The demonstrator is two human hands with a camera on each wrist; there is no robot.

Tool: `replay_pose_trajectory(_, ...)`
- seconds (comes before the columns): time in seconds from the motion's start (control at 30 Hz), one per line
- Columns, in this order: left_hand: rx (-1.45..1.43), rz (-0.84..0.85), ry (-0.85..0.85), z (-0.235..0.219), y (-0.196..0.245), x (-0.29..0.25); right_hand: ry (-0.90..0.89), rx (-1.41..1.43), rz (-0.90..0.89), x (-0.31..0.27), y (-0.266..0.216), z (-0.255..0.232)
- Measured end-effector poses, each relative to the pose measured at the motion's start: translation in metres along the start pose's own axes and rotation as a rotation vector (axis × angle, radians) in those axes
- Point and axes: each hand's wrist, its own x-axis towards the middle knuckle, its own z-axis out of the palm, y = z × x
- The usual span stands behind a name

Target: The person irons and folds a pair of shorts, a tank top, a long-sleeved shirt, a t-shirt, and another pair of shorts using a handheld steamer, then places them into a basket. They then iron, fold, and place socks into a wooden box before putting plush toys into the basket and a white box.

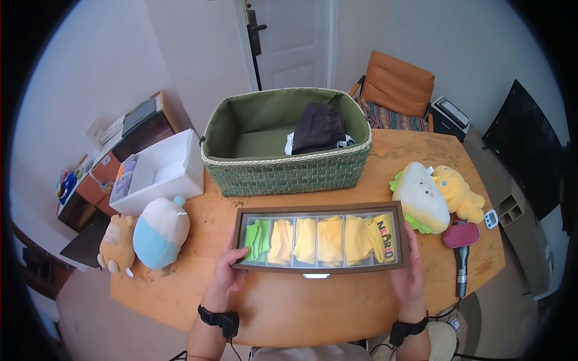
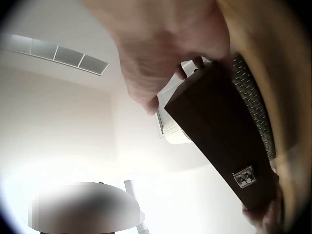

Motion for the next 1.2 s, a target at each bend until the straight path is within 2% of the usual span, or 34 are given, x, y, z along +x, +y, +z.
replay_pose_trajectory(0.03, -0.132, -0.092, 0.077, -0.001, -0.004, -0.001, -0.004, -0.007, -0.008, -0.007, 0.007, 0.004)
replay_pose_trajectory(0.1, -0.143, -0.062, 0.056, -0.001, -0.019, -0.003, 0.033, 0.333, 0.049, -0.027, 0.026, 0.014)
replay_pose_trajectory(0.17, -0.148, -0.057, -0.005, 0.007, -0.028, -0.009, -0.153, 0.228, 0.013, -0.034, 0.038, 0.043)
replay_pose_trajectory(0.2, -0.14, -0.066, -0.012, 0.012, -0.031, -0.014, -0.143, 0.229, 0.003, -0.036, 0.047, 0.059)
replay_pose_trajectory(0.27, 0.007, 0.017, -0.094, 0.021, -0.039, -0.024, 0.275, -0.208, -0.001, -0.037, 0.06, 0.086)
replay_pose_trajectory(0.3, 0.137, 0.012, -0.129, 0.026, -0.04, -0.029, 0.419, -0.177, -0.004, -0.033, 0.058, 0.091)
replay_pose_trajectory(0.4, 0.191, 0.004, -0.242, 0.022, -0.039, -0.041, 0.454, -0.092, -0.053, -0.019, 0.036, 0.092)
replay_pose_trajectory(0.43, 0.259, -0.036, -0.21, 0.022, -0.035, -0.05, 0.478, -0.101, -0.062, -0.014, 0.023, 0.088)
replay_pose_trajectory(0.47, 0.26, -0.062, -0.231, 0.026, -0.039, -0.049, 0.437, -0.048, -0.056, -0.005, 0.009, 0.083)
replay_pose_trajectory(0.5, 0.187, 0.018, -0.305, 0.031, -0.043, -0.045, 0.392, 0.004, -0.054, 0.006, -0.007, 0.077)
replay_pose_trajectory(0.53, 0.108, 0.098, -0.374, 0.036, -0.046, -0.042, 0.425, 0.09, -0.02, 0.019, -0.023, 0.07)
replay_pose_trajectory(0.57, 0.176, 0.121, -0.393, 0.051, -0.04, -0.04, 0.46, 0.172, 0.009, 0.034, -0.043, 0.064)
replay_pose_trajectory(0.6, 0.163, 0.096, -0.414, 0.048, -0.038, -0.037, 0.49, 0.166, 0.009, 0.05, -0.066, 0.063)
replay_pose_trajectory(0.67, 0.192, 0.022, -0.513, 0.036, -0.033, -0.029, 0.359, 0.151, 0.006, 0.093, -0.109, 0.034)
replay_pose_trajectory(0.7, 0.174, 0.075, -0.466, 0.04, -0.036, -0.028, 0.341, 0.131, 0.028, 0.115, -0.128, 0.025)
replay_pose_trajectory(0.73, 0.161, 0.069, -0.467, 0.038, -0.038, -0.027, 0.388, 0.065, -0.015, 0.14, -0.14, 0.02)
replay_pose_trajectory(0.77, 0.166, 0.069, -0.473, 0.035, -0.037, -0.024, 0.329, 0.028, -0.017, 0.165, -0.15, 0.001)
replay_pose_trajectory(0.8, 0.175, 0.071, -0.479, 0.033, -0.036, -0.023, 0.37, 0.033, -0.007, 0.191, -0.155, -0.015)
replay_pose_trajectory(0.9, 0.179, 0.089, -0.476, 0.038, -0.037, -0.02, 0.551, -0.125, 0.018, 0.259, -0.143, -0.058)
replay_pose_trajectory(0.97, 0.18, 0.092, -0.464, 0.035, -0.038, -0.019, 0.523, -0.125, 0.008, 0.288, -0.122, -0.086)
replay_pose_trajectory(1.07, 0.206, 0.102, -0.452, 0.026, -0.037, -0.014, 0.842, -0.19, 0.021, 0.33, -0.088, -0.125)
replay_pose_trajectory(1.13, 0.233, 0.113, -0.433, 0.024, -0.031, -0.012, 0.839, -0.22, 0.028, 0.333, -0.072, -0.125)
replay_pose_trajectory(1.2, 0.207, 0.118, -0.428, 0.024, -0.028, -0.015, 0.765, -0.198, 0.053, 0.338, -0.056, -0.134)
